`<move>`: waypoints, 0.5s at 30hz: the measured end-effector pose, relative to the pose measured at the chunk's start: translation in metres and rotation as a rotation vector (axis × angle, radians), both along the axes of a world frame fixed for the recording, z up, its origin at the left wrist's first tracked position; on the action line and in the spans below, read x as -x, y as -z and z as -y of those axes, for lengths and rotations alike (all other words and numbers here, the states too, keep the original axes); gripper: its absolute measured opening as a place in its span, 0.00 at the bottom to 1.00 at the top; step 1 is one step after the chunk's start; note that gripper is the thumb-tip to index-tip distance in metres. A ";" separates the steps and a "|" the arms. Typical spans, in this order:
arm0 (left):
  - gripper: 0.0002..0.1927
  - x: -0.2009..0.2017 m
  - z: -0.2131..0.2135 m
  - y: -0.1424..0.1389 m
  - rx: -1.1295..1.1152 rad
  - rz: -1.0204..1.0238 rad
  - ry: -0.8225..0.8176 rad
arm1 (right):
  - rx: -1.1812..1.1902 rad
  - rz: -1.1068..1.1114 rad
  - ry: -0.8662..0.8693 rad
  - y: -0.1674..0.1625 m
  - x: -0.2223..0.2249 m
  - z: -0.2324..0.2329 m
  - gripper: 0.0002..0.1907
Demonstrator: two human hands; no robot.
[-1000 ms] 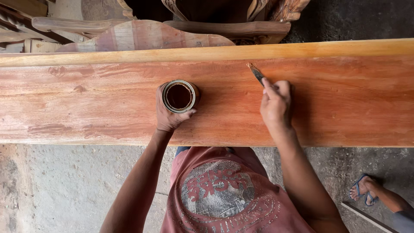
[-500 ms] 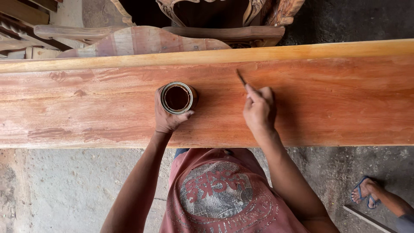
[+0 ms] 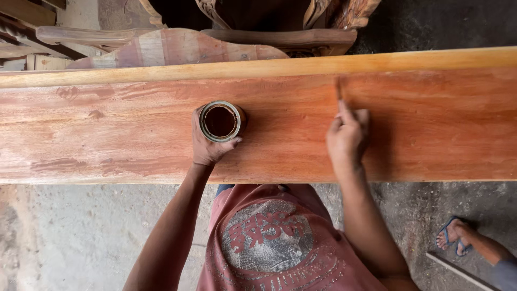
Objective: The person holds a can of wood stain in one hand and uses a brush in the other to apply stain along a long wooden board resting on supports. They dip the brush into the can repeatedly and brush the stain across the board surface, working along its length, and briefly touch the board surface with a hand.
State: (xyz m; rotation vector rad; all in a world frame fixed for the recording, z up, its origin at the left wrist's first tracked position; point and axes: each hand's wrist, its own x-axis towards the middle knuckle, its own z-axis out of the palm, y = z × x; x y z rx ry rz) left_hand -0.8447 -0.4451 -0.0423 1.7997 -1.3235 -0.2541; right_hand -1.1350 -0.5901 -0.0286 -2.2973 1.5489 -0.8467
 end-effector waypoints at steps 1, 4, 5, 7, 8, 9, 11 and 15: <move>0.54 0.000 -0.001 0.000 -0.002 0.038 0.003 | 0.021 -0.004 0.022 -0.001 0.004 0.002 0.18; 0.53 0.001 -0.001 -0.001 -0.005 -0.006 0.010 | -0.289 0.289 0.050 0.003 0.006 0.005 0.11; 0.54 0.001 -0.002 -0.001 -0.004 -0.040 0.011 | -0.469 0.433 0.044 0.004 0.003 0.005 0.08; 0.54 0.000 -0.002 -0.003 0.008 -0.095 0.008 | -0.133 0.180 -0.167 0.009 -0.004 0.004 0.13; 0.54 -0.001 -0.001 -0.004 0.010 -0.076 0.010 | 0.043 0.057 -0.265 0.011 -0.008 0.005 0.16; 0.53 -0.002 0.000 -0.004 0.008 -0.061 0.014 | 0.081 0.018 -0.216 0.015 -0.016 0.002 0.16; 0.52 -0.004 0.000 -0.005 0.002 -0.035 0.007 | 0.145 -0.067 -0.121 0.019 -0.032 -0.002 0.16; 0.52 -0.002 0.003 -0.005 0.000 0.002 0.004 | -0.533 0.629 -0.073 0.024 -0.070 -0.019 0.11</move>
